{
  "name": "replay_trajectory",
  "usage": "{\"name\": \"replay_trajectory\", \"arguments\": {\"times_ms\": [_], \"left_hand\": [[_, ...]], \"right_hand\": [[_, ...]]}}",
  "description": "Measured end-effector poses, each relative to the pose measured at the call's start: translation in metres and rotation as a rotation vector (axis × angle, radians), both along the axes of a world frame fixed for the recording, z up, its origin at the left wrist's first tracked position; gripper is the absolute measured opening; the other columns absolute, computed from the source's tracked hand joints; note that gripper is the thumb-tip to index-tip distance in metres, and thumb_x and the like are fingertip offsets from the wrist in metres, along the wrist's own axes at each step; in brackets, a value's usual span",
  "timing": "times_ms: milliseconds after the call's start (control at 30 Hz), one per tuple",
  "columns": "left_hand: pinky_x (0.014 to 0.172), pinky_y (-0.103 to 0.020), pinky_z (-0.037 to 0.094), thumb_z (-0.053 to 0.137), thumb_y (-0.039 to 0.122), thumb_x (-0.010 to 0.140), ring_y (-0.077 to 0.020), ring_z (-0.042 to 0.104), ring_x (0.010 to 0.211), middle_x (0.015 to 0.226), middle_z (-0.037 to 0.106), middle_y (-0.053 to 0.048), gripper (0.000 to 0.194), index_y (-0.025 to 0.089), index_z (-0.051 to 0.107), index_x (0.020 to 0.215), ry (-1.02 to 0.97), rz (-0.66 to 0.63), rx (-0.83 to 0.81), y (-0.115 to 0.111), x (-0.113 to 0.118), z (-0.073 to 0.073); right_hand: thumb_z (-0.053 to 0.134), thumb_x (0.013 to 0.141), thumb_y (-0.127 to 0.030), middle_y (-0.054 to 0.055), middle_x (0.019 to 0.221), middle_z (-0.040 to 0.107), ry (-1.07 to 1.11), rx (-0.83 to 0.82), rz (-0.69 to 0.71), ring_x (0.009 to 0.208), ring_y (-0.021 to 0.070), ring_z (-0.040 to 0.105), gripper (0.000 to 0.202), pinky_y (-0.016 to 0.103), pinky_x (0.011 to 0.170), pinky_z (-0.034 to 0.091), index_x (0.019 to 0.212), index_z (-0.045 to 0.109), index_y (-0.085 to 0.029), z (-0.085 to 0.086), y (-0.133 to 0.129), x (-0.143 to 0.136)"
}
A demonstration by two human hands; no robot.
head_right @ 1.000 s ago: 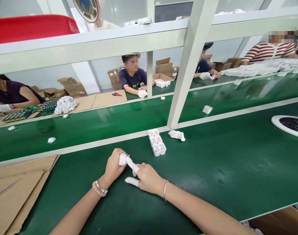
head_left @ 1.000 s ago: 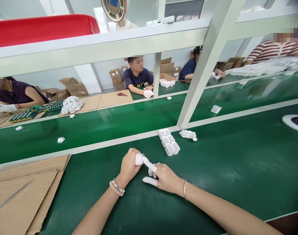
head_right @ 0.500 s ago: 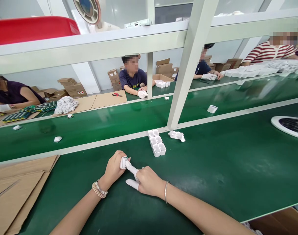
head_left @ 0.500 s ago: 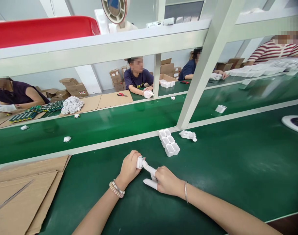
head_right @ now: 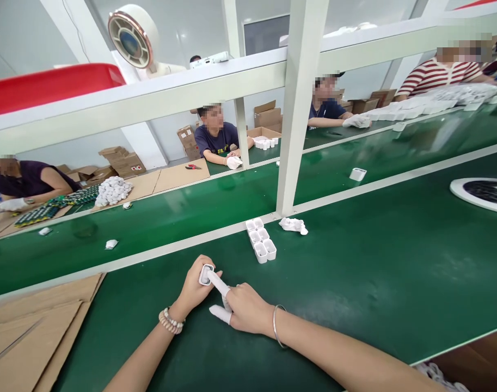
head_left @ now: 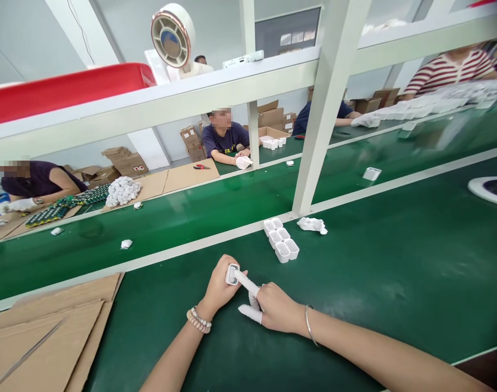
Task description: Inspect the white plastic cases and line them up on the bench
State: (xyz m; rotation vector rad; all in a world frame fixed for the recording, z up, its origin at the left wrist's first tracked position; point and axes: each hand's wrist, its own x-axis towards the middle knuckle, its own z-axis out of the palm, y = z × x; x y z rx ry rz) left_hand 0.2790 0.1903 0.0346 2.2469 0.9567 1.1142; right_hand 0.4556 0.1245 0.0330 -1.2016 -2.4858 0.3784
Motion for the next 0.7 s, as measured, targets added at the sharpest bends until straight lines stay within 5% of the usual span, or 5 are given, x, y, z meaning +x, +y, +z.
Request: {"name": "replay_trajectory", "arguments": {"times_ms": [200,333,500,700], "left_hand": [[0.078,-0.029,0.047,0.057,0.036,0.089,-0.0166,0.056,0.087,0.094,0.051,-0.005,0.016,0.021,0.06,0.094,0.045,0.124,-0.048,0.008,-0.004,-0.001],[0.078,-0.033,0.049,0.056,0.045,0.086,-0.0184,0.056,0.082,0.087,0.051,-0.004,0.026,0.02,0.062,0.082,0.141,0.372,-0.026,0.026,-0.009,-0.007],[0.087,-0.047,0.045,0.059,0.056,0.075,-0.0271,0.054,0.086,0.082,0.054,-0.008,0.037,0.02,0.062,0.073,0.162,0.484,0.036,0.086,0.0,-0.007],[0.089,-0.047,0.044,0.053,0.06,0.075,-0.0317,0.053,0.096,0.079,0.06,-0.01,0.041,0.02,0.057,0.071,0.131,0.636,0.007,0.169,0.034,-0.005]], "right_hand": [[0.041,0.099,-0.038,0.0,0.07,0.066,0.177,0.079,-0.007,0.057,0.017,0.058,0.03,0.029,0.057,0.032,0.105,0.059,-0.016,0.0,0.004,0.004],[0.048,0.096,-0.034,0.001,0.069,0.066,0.061,0.089,0.046,0.063,0.0178,0.062,0.024,0.028,0.056,0.03,0.092,0.066,-0.019,-0.004,0.012,0.007],[0.053,0.092,-0.038,0.003,0.082,0.071,-0.046,0.114,0.115,0.069,0.0184,0.064,0.026,0.029,0.054,0.03,0.088,0.071,-0.02,-0.012,0.019,0.008],[0.056,0.089,-0.038,0.005,0.088,0.071,-0.15,0.123,0.135,0.069,0.0184,0.064,0.027,0.029,0.049,0.027,0.09,0.071,-0.016,-0.007,0.018,0.01]]}}
